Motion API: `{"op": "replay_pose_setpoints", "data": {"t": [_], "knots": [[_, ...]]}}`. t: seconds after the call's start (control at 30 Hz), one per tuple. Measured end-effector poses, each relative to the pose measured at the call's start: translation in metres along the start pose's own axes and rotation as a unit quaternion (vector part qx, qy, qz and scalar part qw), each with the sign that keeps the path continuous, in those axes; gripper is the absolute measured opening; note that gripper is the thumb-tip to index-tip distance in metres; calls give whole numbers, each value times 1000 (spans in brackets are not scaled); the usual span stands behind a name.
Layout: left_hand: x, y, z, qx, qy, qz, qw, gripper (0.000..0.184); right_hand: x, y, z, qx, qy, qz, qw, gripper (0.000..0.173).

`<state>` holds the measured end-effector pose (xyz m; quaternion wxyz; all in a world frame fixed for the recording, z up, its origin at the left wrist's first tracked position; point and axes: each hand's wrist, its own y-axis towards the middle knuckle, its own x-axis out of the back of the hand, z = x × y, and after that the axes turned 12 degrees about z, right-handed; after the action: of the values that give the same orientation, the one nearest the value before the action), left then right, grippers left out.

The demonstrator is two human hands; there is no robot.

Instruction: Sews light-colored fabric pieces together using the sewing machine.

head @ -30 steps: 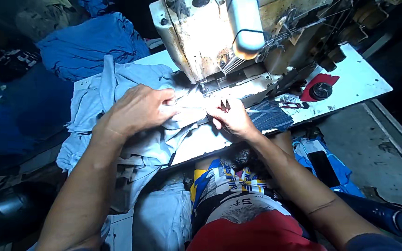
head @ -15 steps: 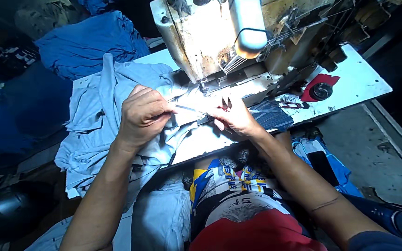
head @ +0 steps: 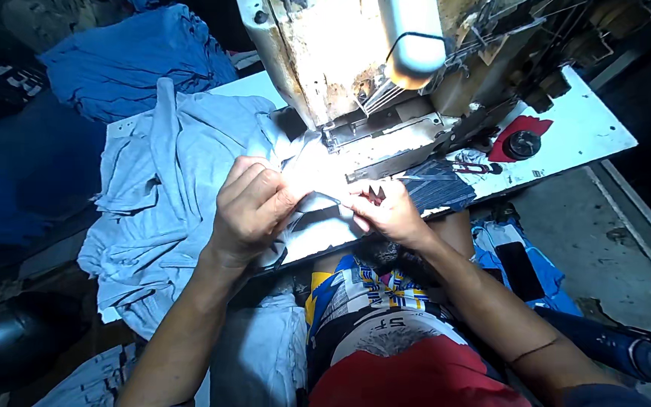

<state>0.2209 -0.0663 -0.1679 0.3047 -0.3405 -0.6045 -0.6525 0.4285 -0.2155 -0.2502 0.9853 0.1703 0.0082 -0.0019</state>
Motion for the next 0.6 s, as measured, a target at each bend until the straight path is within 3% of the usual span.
{"op": "replay_pose_setpoints", "data": {"t": [0.23,0.6], "knots": [[-4,3,-1,-18,-19,44,999,10,-9,-12,-2,-10,-4,-51,999,11],[-7,26,24,9,44,99,994,14,0,22,-7,5,-45,-70,997,8]]}}
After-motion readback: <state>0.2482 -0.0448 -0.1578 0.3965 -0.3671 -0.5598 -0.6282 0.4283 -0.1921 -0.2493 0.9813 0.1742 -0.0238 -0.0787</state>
